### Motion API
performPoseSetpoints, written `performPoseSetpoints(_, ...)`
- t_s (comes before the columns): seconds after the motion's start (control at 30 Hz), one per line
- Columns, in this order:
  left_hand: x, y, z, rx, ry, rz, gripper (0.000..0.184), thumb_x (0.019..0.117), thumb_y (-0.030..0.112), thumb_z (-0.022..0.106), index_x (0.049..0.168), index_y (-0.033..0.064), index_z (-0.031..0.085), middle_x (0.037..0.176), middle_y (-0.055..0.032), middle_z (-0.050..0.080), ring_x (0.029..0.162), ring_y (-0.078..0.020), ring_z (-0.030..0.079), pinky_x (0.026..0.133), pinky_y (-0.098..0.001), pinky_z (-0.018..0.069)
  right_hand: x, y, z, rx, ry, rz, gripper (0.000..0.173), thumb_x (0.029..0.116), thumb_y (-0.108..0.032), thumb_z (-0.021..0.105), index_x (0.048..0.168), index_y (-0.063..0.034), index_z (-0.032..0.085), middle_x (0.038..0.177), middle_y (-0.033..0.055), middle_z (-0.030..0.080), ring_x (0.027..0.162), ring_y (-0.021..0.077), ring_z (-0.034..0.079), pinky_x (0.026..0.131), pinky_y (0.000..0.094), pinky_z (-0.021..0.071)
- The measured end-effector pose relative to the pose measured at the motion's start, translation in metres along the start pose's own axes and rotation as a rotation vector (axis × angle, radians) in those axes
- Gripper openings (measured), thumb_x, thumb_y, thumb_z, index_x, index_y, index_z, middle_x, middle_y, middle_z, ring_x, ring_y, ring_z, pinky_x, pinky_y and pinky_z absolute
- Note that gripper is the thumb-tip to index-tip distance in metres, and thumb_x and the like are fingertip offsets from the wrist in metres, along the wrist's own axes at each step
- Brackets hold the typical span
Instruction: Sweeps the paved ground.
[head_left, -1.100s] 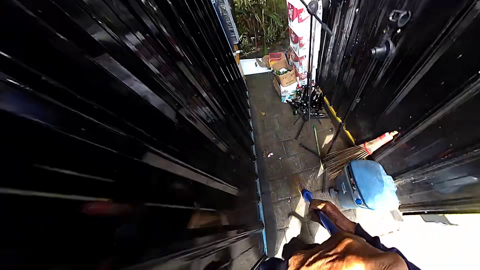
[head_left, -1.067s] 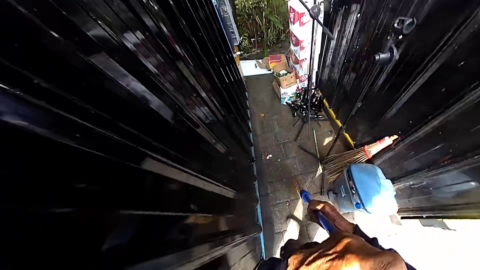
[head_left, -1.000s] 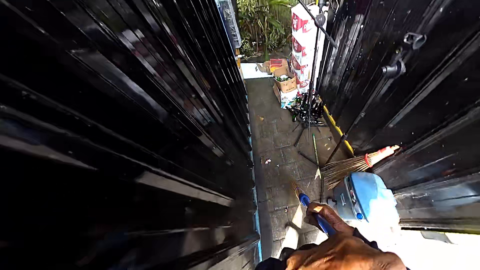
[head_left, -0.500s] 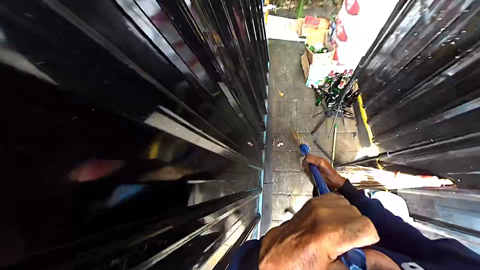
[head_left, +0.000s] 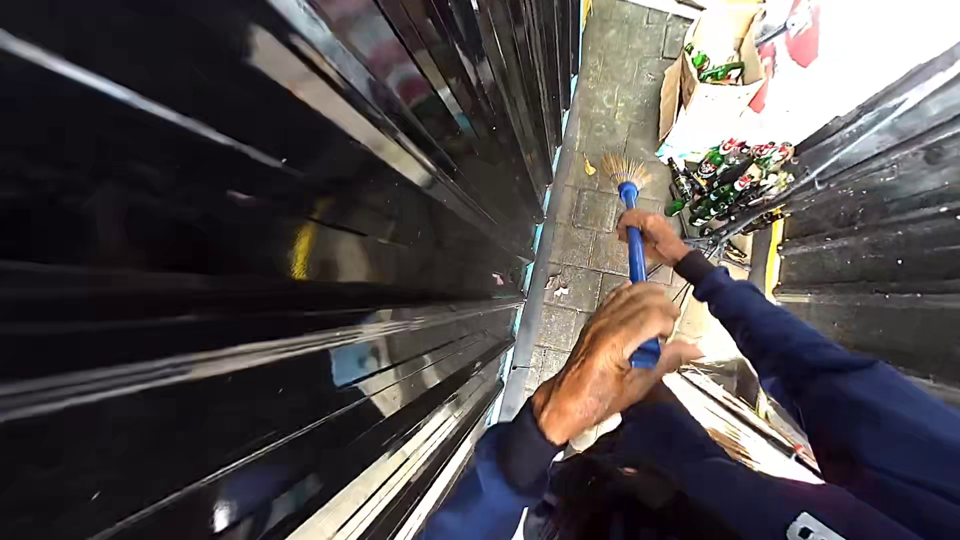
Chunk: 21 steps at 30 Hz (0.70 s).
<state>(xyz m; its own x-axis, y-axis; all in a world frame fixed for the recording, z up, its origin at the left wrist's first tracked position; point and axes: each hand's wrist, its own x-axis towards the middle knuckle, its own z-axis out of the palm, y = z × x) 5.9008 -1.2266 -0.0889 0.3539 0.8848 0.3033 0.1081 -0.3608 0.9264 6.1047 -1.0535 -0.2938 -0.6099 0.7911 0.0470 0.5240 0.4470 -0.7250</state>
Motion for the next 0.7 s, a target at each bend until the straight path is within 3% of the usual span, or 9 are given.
performPoseSetpoints(0.17, 0.043, -0.071, 0.020, -0.016, 0.121, -0.123, 0.022, 0.0990, 0.019, 0.070, 0.090, -0.0013, 0.066, 0.109, -0.0160, 0.072, 0.124, -0.0314, 0.063, 0.110, -0.0461, 0.0495, 0.073, 0.077, -0.013, -0.110, -0.262, 0.016, 0.013, 0.0931, -0.010, 0.069, 0.099, 0.0018, 0.072, 0.109, 0.0204, 0.071, 0.109, 0.0370, 0.067, 0.098, 0.0570, 0.0518)
performPoseSetpoints(0.23, 0.044, -0.050, 0.018, 0.129, 0.066, -0.105, 0.025, 0.0979, 0.024, 0.071, 0.087, 0.0017, 0.068, 0.100, -0.0123, 0.073, 0.115, -0.0279, 0.067, 0.110, -0.0464, 0.0486, 0.062, 0.065, -0.004, -0.072, -0.330, 0.002, 0.013, 0.0921, -0.013, 0.071, 0.097, -0.0009, 0.074, 0.106, 0.0174, 0.073, 0.105, 0.0344, 0.069, 0.094, 0.0575, 0.0538)
performPoseSetpoints(0.3, 0.042, 0.001, 0.013, 0.249, -0.052, 0.005, 0.031, 0.0981, 0.032, 0.070, 0.082, 0.0057, 0.068, 0.086, -0.0077, 0.071, 0.095, -0.0220, 0.070, 0.105, -0.0445, 0.0508, 0.026, 0.023, -0.004, -0.021, -0.387, -0.077, 0.014, 0.0922, -0.020, 0.074, 0.093, -0.0062, 0.076, 0.100, 0.0115, 0.074, 0.098, 0.0292, 0.071, 0.087, 0.0562, 0.0572)
performPoseSetpoints(0.37, 0.047, 0.054, 0.010, 0.202, -0.132, 0.155, 0.032, 0.1016, 0.032, 0.064, 0.081, 0.0073, 0.068, 0.075, -0.0068, 0.067, 0.079, -0.0213, 0.069, 0.089, -0.0395, 0.0560, -0.011, -0.024, -0.017, 0.047, -0.454, -0.170, 0.023, 0.0970, -0.027, 0.066, 0.095, -0.0066, 0.075, 0.097, 0.0108, 0.073, 0.096, 0.0275, 0.071, 0.083, 0.0529, 0.0573)
performPoseSetpoints(0.43, 0.061, 0.087, 0.004, 0.074, -0.128, 0.231, 0.035, 0.1022, 0.033, 0.062, 0.081, 0.0049, 0.068, 0.070, -0.0094, 0.062, 0.071, -0.0243, 0.065, 0.072, -0.0378, 0.0534, -0.029, -0.060, -0.035, 0.140, -0.438, -0.234, 0.031, 0.1008, -0.030, 0.061, 0.093, -0.0023, 0.073, 0.095, 0.0139, 0.073, 0.096, 0.0285, 0.071, 0.085, 0.0495, 0.0561)
performPoseSetpoints(0.5, 0.069, 0.101, 0.002, -0.010, -0.090, 0.267, 0.036, 0.1005, 0.032, 0.063, 0.078, 0.0040, 0.066, 0.068, -0.0103, 0.060, 0.066, -0.0244, 0.063, 0.062, -0.0369, 0.0495, -0.039, -0.079, -0.048, 0.182, -0.407, -0.256, 0.032, 0.1017, -0.030, 0.061, 0.092, -0.0017, 0.073, 0.093, 0.0134, 0.074, 0.095, 0.0262, 0.072, 0.086, 0.0460, 0.0570)
performPoseSetpoints(0.7, 0.030, 0.088, 0.018, 0.017, -0.024, 0.253, 0.028, 0.0981, 0.028, 0.069, 0.088, 0.0018, 0.070, 0.073, -0.0106, 0.064, 0.074, -0.0251, 0.065, 0.073, -0.0384, 0.0510, -0.044, -0.063, -0.041, 0.089, -0.332, -0.207, 0.025, 0.0964, -0.024, 0.067, 0.088, -0.0018, 0.075, 0.095, 0.0120, 0.074, 0.095, 0.0246, 0.072, 0.085, 0.0467, 0.0587)
